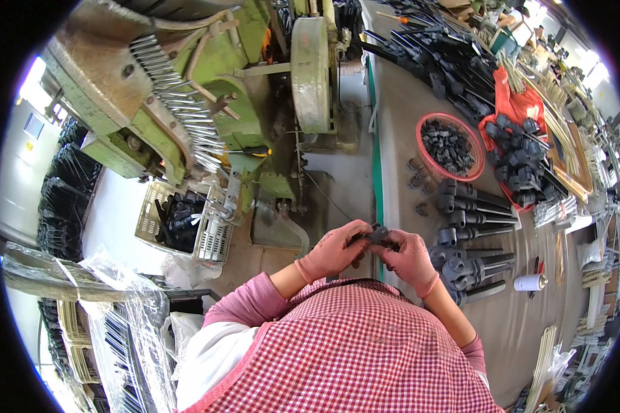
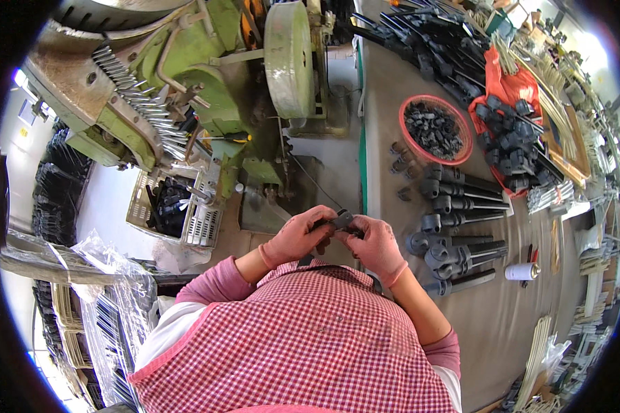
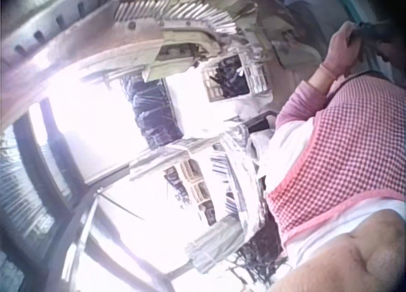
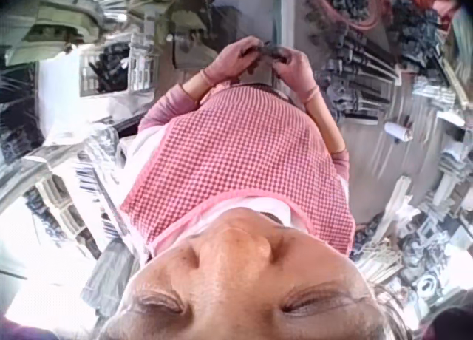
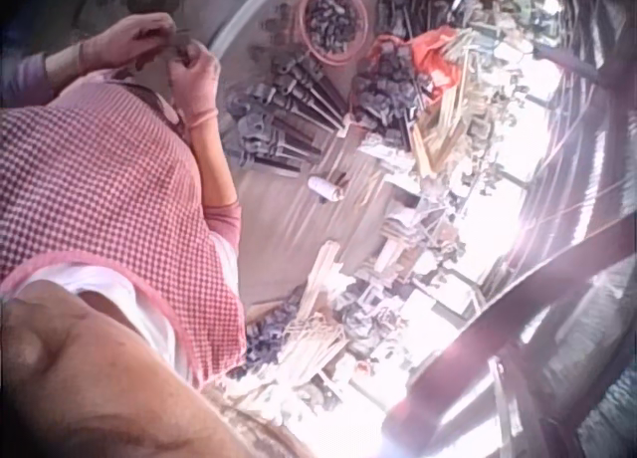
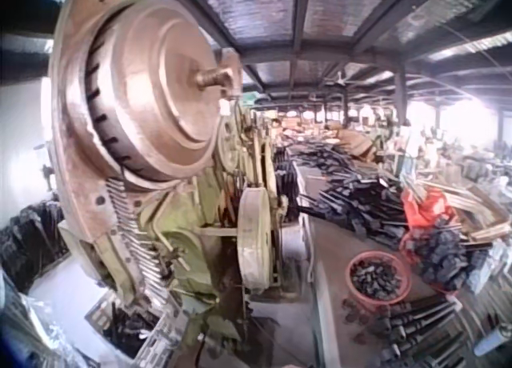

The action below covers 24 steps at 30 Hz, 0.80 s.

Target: The person repeatedly picks up long metal rods and small black plastic components, inserts the components onto the rods, and places the assembled units on a table. The person also uses a grinding machine to smooth the ends of the rods before assembly.

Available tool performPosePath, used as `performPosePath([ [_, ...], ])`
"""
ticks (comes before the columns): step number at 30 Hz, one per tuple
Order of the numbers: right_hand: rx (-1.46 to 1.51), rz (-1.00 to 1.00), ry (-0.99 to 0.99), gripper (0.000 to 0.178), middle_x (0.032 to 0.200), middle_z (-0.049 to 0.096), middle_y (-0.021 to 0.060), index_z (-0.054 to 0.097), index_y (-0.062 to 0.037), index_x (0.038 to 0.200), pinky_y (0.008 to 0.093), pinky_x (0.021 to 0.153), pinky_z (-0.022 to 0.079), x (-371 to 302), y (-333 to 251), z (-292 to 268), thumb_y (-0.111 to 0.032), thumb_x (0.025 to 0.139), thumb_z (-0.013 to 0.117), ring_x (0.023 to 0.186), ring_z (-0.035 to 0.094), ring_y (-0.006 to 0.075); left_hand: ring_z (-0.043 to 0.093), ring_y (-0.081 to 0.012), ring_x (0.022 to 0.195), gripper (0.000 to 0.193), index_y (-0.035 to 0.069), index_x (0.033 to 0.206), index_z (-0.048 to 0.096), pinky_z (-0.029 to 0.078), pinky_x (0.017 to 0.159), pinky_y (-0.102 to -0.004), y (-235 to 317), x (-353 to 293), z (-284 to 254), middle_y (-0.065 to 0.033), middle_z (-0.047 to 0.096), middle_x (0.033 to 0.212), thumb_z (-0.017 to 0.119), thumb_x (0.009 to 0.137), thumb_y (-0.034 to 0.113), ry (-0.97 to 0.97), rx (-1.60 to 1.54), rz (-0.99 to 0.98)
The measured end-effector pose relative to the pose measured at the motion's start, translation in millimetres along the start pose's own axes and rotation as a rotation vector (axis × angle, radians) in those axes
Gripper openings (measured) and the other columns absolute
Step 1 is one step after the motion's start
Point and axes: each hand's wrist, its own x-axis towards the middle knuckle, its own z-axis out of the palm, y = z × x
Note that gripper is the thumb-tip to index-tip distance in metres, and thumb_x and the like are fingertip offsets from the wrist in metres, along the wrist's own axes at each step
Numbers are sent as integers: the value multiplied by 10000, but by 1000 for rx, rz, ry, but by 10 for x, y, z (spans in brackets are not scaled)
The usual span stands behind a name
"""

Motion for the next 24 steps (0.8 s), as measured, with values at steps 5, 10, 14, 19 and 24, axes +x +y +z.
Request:
performPosePath([
  [5,1060,324,-241,201,918,643,53,637,17,1108,242,694,553,727,148,449,-99,945,617,797,640,147,603,-98,724,96,38,1071,562,494,618,-255,-333,-413,-755,-43,590,842,528,986,67,140,16,114],
  [10,770,291,-341,198,913,656,96,668,7,979,327,676,534,2115,-11,1252,14,846,522,834,657,192,587,-195,1058,72,31,958,620,455,954,-358,-606,-1164,-1425,-99,615,1037,653,933,90,-87,78,112],
  [14,-455,-375,138,256,1069,649,195,669,-40,989,445,806,544,3276,-484,2031,-243,875,562,976,679,346,537,-206,1142,175,26,1055,623,398,996,-355,-606,-1721,-1954,-109,591,1163,600,989,187,61,-17,-206],
  [19,-1093,-515,-53,340,1212,610,150,599,-25,1208,401,735,586,4116,-681,2600,-150,893,574,1077,648,283,529,-160,1018,199,28,999,630,403,888,-319,-598,-2370,-2113,-67,591,1045,599,995,224,574,-1,-456],
  [24,-1253,-507,-150,395,1223,639,101,632,-64,1226,389,768,580,4273,-636,2876,-190,853,667,1141,621,247,520,-113,893,242,29,943,637,409,779,-282,-672,-2766,-1785,-26,590,927,598,1000,260,873,-32,-521],
])
